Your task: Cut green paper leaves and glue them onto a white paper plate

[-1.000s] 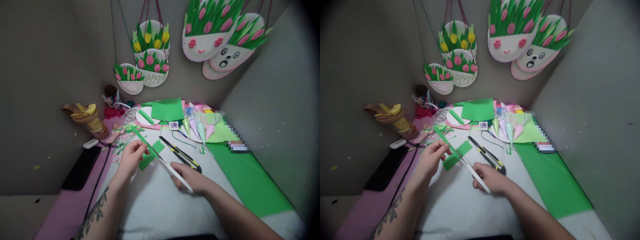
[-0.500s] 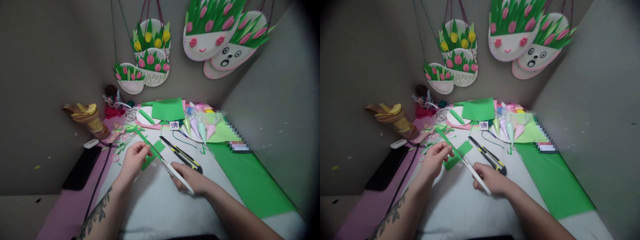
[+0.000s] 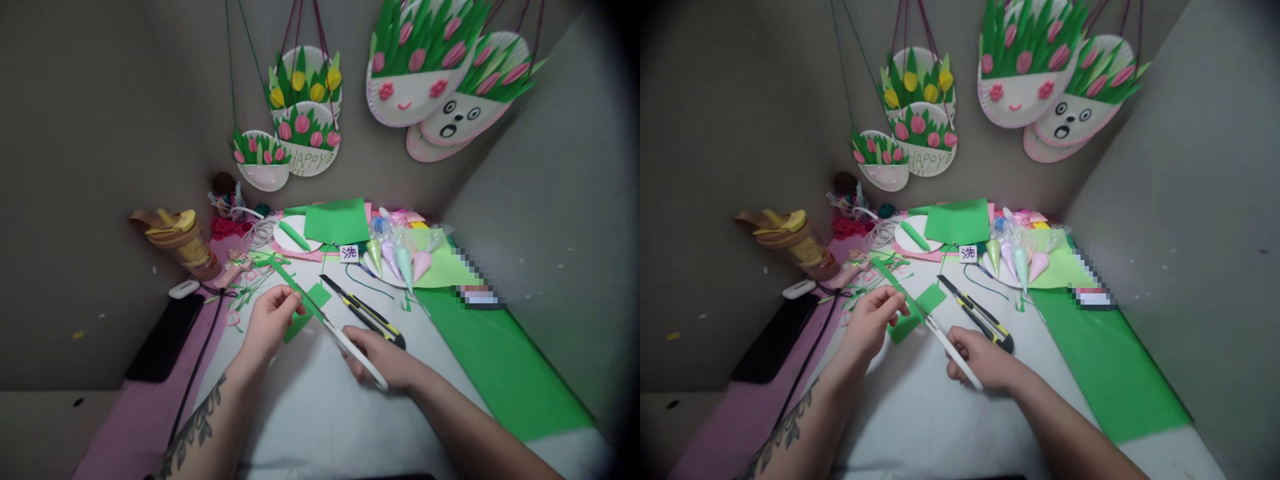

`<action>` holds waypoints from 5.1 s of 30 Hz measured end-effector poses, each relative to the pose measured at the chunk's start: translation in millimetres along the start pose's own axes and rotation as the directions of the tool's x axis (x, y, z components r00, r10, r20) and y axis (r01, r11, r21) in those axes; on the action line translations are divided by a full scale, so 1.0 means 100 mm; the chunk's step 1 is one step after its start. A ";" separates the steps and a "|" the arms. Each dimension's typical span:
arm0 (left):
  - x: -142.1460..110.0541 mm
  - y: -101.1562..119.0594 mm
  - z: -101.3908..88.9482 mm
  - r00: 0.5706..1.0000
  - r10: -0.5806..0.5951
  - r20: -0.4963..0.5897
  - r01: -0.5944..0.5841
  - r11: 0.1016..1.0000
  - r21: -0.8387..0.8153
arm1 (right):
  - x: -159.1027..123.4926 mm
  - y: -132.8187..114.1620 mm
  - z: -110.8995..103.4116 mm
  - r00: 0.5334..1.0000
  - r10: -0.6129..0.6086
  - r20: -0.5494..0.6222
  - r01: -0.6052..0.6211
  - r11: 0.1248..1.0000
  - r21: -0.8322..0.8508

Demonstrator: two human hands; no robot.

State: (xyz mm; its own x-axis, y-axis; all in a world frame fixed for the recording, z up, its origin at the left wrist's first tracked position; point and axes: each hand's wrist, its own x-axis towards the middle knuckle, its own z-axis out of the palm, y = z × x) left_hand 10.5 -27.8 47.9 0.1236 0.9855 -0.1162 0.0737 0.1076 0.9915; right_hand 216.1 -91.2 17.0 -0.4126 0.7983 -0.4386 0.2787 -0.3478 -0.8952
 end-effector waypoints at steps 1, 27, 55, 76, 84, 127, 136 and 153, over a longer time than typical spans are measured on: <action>0.00 0.00 0.00 1.000 -0.006 0.002 0.006 1.000 -0.004 | 0.00 0.00 0.00 1.000 -0.005 0.000 0.005 1.000 0.001; 0.01 0.05 -0.01 0.999 -0.026 -0.041 0.025 1.000 -0.009 | 0.02 0.03 -0.03 1.000 0.012 0.012 -0.012 0.999 0.039; -0.03 -0.05 0.06 1.000 -0.002 0.007 0.002 1.000 -0.027 | 0.01 -0.02 0.01 1.000 0.018 0.020 -0.019 0.999 0.041; -0.01 -0.02 0.03 0.998 0.002 -0.059 -0.002 1.000 0.000 | 0.02 0.07 -0.01 0.999 -0.032 0.015 0.033 0.999 -0.038; -0.03 -0.07 0.07 1.000 -0.003 -0.002 0.003 1.000 -0.009 | 0.04 0.08 0.00 0.999 -0.036 0.027 0.036 0.999 -0.022; -0.02 -0.06 0.07 0.997 -0.064 0.035 0.066 0.995 -0.074 | 0.04 0.07 -0.01 0.999 -0.049 0.015 0.049 0.998 -0.028; -0.02 -0.05 0.04 0.996 -0.079 0.051 0.083 0.993 -0.081 | 0.06 0.11 -0.02 0.999 -0.045 -0.015 0.044 0.998 -0.048; 0.03 -0.10 -0.01 0.997 -0.033 0.071 0.031 0.999 0.024 | 0.08 0.16 -0.05 0.999 -0.048 -0.015 0.046 0.994 -0.104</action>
State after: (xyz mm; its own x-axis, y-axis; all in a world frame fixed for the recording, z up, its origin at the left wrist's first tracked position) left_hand 8.8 -25.6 37.8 0.1912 0.9696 -0.1527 0.1011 0.1353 0.9856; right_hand 222.0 -88.0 0.0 -0.4127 0.8211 -0.3942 0.3483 -0.2577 -0.9013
